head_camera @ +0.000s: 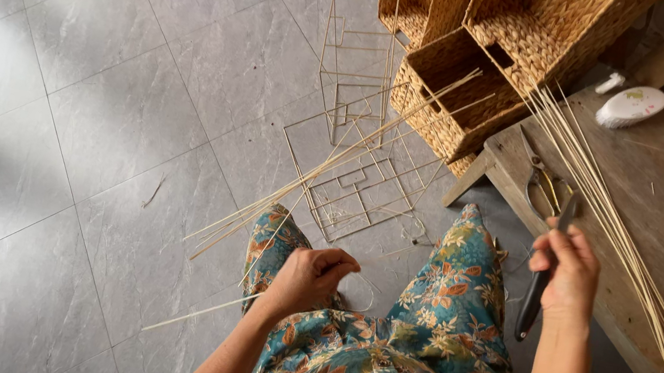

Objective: The person sits on the floor and weaves thin bamboo strips into a wire basket frame. They use a knife to trim the strips and a pair of scissors to cut excess material, continuing the weaving process throughout the clip.

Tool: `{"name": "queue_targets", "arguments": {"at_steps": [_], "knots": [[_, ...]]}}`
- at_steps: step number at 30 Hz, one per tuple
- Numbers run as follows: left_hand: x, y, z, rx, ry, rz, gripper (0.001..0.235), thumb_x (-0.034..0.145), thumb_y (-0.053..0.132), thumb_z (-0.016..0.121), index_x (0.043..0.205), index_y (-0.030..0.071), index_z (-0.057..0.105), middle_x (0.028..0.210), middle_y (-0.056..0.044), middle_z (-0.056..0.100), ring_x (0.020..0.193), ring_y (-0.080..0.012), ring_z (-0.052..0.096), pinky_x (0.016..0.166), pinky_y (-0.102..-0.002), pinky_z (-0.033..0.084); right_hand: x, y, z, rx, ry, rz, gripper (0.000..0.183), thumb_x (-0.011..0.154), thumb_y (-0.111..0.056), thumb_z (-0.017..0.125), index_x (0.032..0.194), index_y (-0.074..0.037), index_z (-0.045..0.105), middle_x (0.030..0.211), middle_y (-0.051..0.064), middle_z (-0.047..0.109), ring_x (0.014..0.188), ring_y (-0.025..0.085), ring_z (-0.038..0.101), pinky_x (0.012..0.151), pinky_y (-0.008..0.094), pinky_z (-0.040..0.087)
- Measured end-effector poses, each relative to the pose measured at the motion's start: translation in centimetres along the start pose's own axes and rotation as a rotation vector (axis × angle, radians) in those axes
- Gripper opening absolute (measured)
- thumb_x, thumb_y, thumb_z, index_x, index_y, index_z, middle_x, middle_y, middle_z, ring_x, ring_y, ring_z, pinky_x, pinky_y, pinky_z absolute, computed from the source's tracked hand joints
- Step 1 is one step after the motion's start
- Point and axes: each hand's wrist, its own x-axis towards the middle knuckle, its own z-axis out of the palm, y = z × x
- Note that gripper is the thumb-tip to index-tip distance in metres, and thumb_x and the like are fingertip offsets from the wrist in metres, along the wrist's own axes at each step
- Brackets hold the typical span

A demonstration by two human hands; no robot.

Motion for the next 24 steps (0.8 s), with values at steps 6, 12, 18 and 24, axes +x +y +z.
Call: {"name": "queue_targets", "arguments": {"at_steps": [6, 12, 18, 24], "knots": [[0.5, 1.0, -0.1, -0.105, 0.081, -0.063, 0.018, 0.098, 0.017, 0.066, 0.103, 0.006, 0.078, 0.060, -0.002, 0.065, 0.053, -0.0041, 0.058, 0.048, -0.025, 0.046, -3.2, -0.5, 2.4, -0.116, -0.126, -0.010, 0.034, 0.103, -0.010, 0.060, 0.136, -0.002, 0.063, 0.077, 0.004, 0.064, 0.056, 0.006, 0.049, 0.051, 0.021, 0.040], [2.1, 3.6, 2.6, -0.129, 0.024, -0.037, 0.017, 0.097, 0.015, 0.066, 0.104, 0.005, 0.078, 0.057, -0.001, 0.059, 0.052, -0.0036, 0.054, 0.048, -0.024, 0.043, -9.3, 1.9, 11.9, -0.363, -0.562, 0.114, 0.045, 0.097, -0.012, 0.059, 0.141, -0.007, 0.051, 0.071, 0.003, 0.068, 0.051, 0.005, 0.053, 0.043, 0.019, 0.044], [1.4, 3.8, 2.6, -0.093, 0.020, -0.023, 0.015, 0.097, 0.012, 0.067, 0.104, 0.005, 0.078, 0.061, -0.001, 0.064, 0.055, -0.0029, 0.057, 0.049, -0.023, 0.045, -8.3, 1.7, 11.3, -0.166, -0.557, 0.166, 0.025, 0.104, -0.010, 0.061, 0.127, -0.003, 0.058, 0.078, 0.005, 0.068, 0.056, 0.005, 0.054, 0.048, 0.020, 0.044], [0.0, 3.0, 1.3, -0.072, -0.014, -0.095, 0.013, 0.098, 0.011, 0.067, 0.103, 0.005, 0.077, 0.063, -0.002, 0.067, 0.056, -0.0044, 0.062, 0.051, -0.023, 0.048, -5.4, 0.4, 6.3, -0.013, -0.328, 0.161, 0.020, 0.102, -0.013, 0.064, 0.119, -0.005, 0.068, 0.074, 0.004, 0.066, 0.053, 0.004, 0.049, 0.048, 0.019, 0.041]]}}
